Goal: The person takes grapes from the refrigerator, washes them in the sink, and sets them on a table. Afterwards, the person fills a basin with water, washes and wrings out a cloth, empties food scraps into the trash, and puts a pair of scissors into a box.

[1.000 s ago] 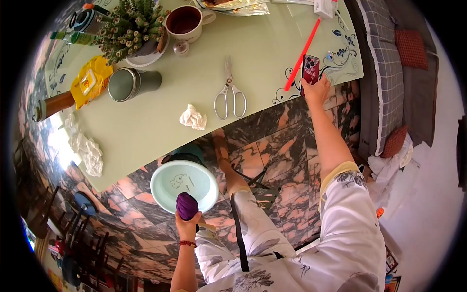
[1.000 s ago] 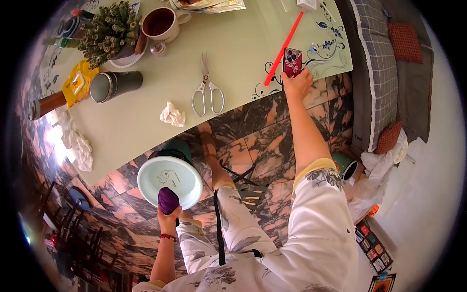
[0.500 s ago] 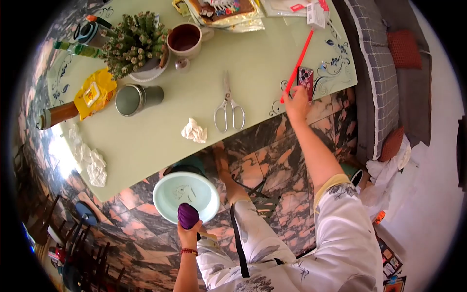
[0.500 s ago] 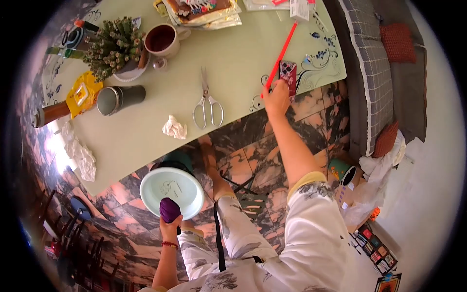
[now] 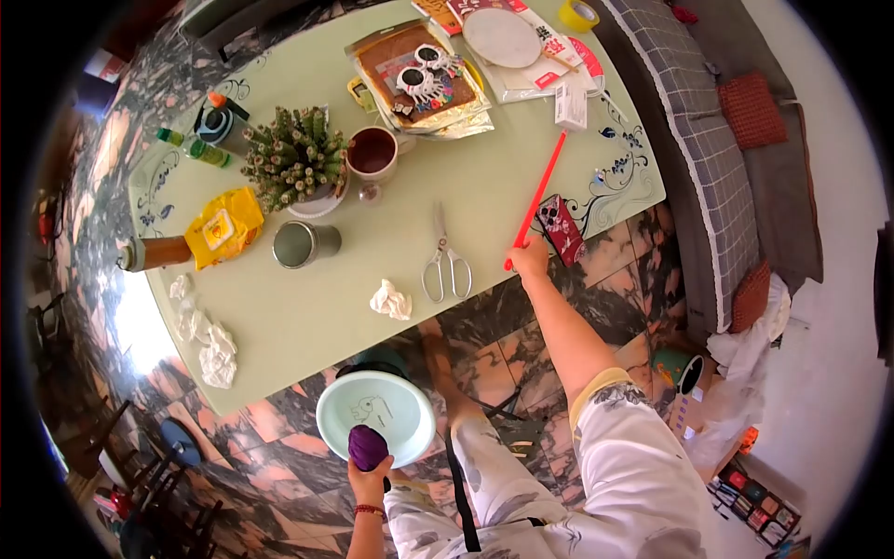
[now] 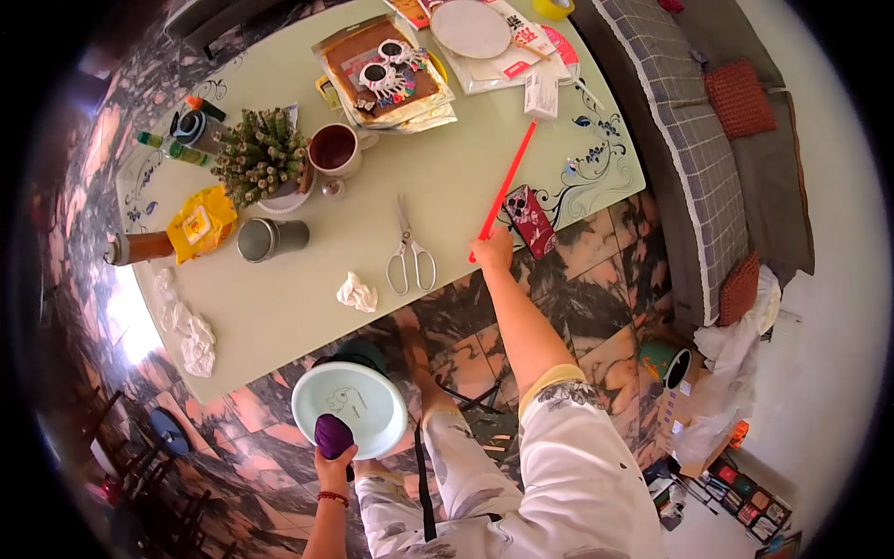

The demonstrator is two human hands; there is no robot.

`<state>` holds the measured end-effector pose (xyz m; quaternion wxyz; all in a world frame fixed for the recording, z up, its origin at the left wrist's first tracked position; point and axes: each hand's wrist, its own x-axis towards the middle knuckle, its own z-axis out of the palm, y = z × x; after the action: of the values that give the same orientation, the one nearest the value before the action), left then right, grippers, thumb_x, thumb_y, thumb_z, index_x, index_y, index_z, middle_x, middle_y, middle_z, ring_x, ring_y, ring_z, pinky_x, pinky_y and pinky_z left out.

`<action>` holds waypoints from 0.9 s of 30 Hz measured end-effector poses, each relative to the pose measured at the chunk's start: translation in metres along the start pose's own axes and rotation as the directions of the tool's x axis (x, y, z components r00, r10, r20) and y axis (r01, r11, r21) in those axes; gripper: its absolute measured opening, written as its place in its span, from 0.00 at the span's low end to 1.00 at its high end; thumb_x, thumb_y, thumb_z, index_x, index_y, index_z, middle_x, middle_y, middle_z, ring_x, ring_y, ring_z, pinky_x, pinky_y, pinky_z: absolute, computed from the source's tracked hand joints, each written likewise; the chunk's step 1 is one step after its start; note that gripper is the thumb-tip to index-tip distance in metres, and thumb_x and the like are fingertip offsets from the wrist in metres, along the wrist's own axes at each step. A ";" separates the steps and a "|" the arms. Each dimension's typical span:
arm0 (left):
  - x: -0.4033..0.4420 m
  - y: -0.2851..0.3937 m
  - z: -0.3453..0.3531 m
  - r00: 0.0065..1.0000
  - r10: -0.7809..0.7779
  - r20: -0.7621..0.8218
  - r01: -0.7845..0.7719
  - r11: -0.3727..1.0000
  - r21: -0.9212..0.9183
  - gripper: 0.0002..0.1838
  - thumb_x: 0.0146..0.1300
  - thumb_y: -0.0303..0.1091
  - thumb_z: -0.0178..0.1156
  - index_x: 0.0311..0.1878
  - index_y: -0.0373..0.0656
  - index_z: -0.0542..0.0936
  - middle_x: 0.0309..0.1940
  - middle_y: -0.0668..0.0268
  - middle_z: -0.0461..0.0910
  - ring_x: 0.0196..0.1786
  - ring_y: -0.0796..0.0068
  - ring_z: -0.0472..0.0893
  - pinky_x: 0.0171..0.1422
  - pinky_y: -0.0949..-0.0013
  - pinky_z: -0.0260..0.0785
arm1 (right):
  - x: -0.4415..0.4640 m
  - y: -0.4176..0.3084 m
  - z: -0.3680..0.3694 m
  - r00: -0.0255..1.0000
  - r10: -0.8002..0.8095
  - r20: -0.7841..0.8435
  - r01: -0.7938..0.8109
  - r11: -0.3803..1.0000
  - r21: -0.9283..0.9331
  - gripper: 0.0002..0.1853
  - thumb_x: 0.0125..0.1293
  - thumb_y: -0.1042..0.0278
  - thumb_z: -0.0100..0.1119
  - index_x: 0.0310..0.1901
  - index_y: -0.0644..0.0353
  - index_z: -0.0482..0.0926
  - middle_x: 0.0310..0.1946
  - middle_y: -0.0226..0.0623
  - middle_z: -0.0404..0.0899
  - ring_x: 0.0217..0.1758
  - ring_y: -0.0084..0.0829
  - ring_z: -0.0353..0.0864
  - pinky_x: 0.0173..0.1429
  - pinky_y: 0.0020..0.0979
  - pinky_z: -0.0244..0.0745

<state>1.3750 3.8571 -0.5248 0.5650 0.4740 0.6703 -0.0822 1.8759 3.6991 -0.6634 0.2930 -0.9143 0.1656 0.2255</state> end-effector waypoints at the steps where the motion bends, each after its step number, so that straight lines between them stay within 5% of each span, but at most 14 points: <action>1: -0.007 0.011 0.001 1.000 0.022 -0.004 -0.022 1.000 -0.013 0.28 0.42 0.25 0.75 0.49 0.34 0.74 0.40 0.64 0.80 0.40 0.72 0.78 0.47 0.70 0.71 | -0.005 -0.007 -0.006 1.000 0.012 0.025 -0.012 1.000 0.003 0.16 0.43 0.73 0.65 0.37 0.62 0.75 0.27 0.43 0.82 0.31 0.38 0.84 0.35 0.37 0.76; 5: -0.019 0.027 0.006 0.999 0.044 -0.012 -0.044 0.998 -0.049 0.29 0.42 0.23 0.74 0.50 0.34 0.74 0.40 0.64 0.80 0.40 0.73 0.78 0.46 0.70 0.71 | 0.023 0.004 0.010 0.997 -0.070 -0.015 0.070 0.899 0.433 0.14 0.43 0.76 0.64 0.34 0.65 0.75 0.24 0.39 0.80 0.22 0.33 0.80 0.30 0.31 0.73; 6: -0.020 0.026 0.006 0.999 0.033 -0.014 -0.034 0.998 -0.047 0.29 0.42 0.23 0.74 0.50 0.34 0.74 0.40 0.64 0.80 0.40 0.73 0.78 0.46 0.70 0.71 | 0.033 0.000 -0.002 0.926 -0.113 0.360 -0.090 0.860 0.502 0.13 0.48 0.76 0.63 0.37 0.65 0.75 0.26 0.35 0.80 0.26 0.28 0.79 0.26 0.28 0.67; 10: -0.021 0.019 0.011 0.999 0.046 -0.003 -0.046 0.999 -0.009 0.29 0.42 0.24 0.75 0.50 0.34 0.74 0.40 0.64 0.80 0.39 0.72 0.78 0.46 0.70 0.71 | -0.004 -0.037 -0.020 0.877 -0.177 0.447 -0.156 0.774 0.614 0.17 0.51 0.76 0.63 0.43 0.66 0.72 0.30 0.36 0.80 0.25 0.24 0.78 0.29 0.23 0.65; 17: -0.032 0.035 0.026 0.998 0.062 0.028 -0.064 0.996 0.063 0.28 0.41 0.27 0.76 0.47 0.35 0.75 0.38 0.64 0.80 0.38 0.72 0.78 0.45 0.70 0.71 | -0.015 -0.039 -0.042 0.959 -0.196 0.206 0.008 0.741 0.671 0.18 0.50 0.79 0.65 0.43 0.62 0.71 0.29 0.32 0.78 0.24 0.20 0.73 0.27 0.23 0.63; 21: -0.035 0.041 0.032 0.994 0.104 0.030 -0.106 0.992 0.065 0.27 0.41 0.28 0.77 0.46 0.34 0.75 0.38 0.64 0.80 0.38 0.73 0.78 0.44 0.69 0.71 | -0.009 -0.047 -0.063 0.948 -0.206 0.243 -0.002 0.759 0.651 0.18 0.51 0.80 0.64 0.43 0.59 0.71 0.29 0.31 0.78 0.25 0.19 0.73 0.27 0.22 0.63; 25: -0.040 0.048 0.039 0.994 0.098 0.040 -0.101 0.990 0.098 0.28 0.41 0.29 0.77 0.46 0.34 0.75 0.37 0.63 0.81 0.38 0.72 0.78 0.45 0.69 0.71 | 0.002 -0.033 -0.057 0.922 -0.388 -0.018 0.365 0.851 0.378 0.18 0.47 0.82 0.64 0.41 0.62 0.71 0.26 0.35 0.79 0.26 0.27 0.80 0.30 0.29 0.73; 27: -0.039 0.043 0.040 0.994 0.100 0.046 -0.103 0.992 0.068 0.28 0.41 0.29 0.77 0.46 0.34 0.75 0.38 0.63 0.81 0.38 0.72 0.79 0.45 0.69 0.71 | -0.001 -0.032 -0.063 0.931 -0.363 -0.041 0.356 0.878 0.320 0.18 0.47 0.81 0.64 0.41 0.62 0.71 0.25 0.35 0.79 0.26 0.27 0.81 0.29 0.29 0.74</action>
<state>1.4305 3.8331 -0.4883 0.5656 0.5251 0.6298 -0.0870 1.9089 3.6851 -0.6022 0.4766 -0.8665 0.0247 0.1463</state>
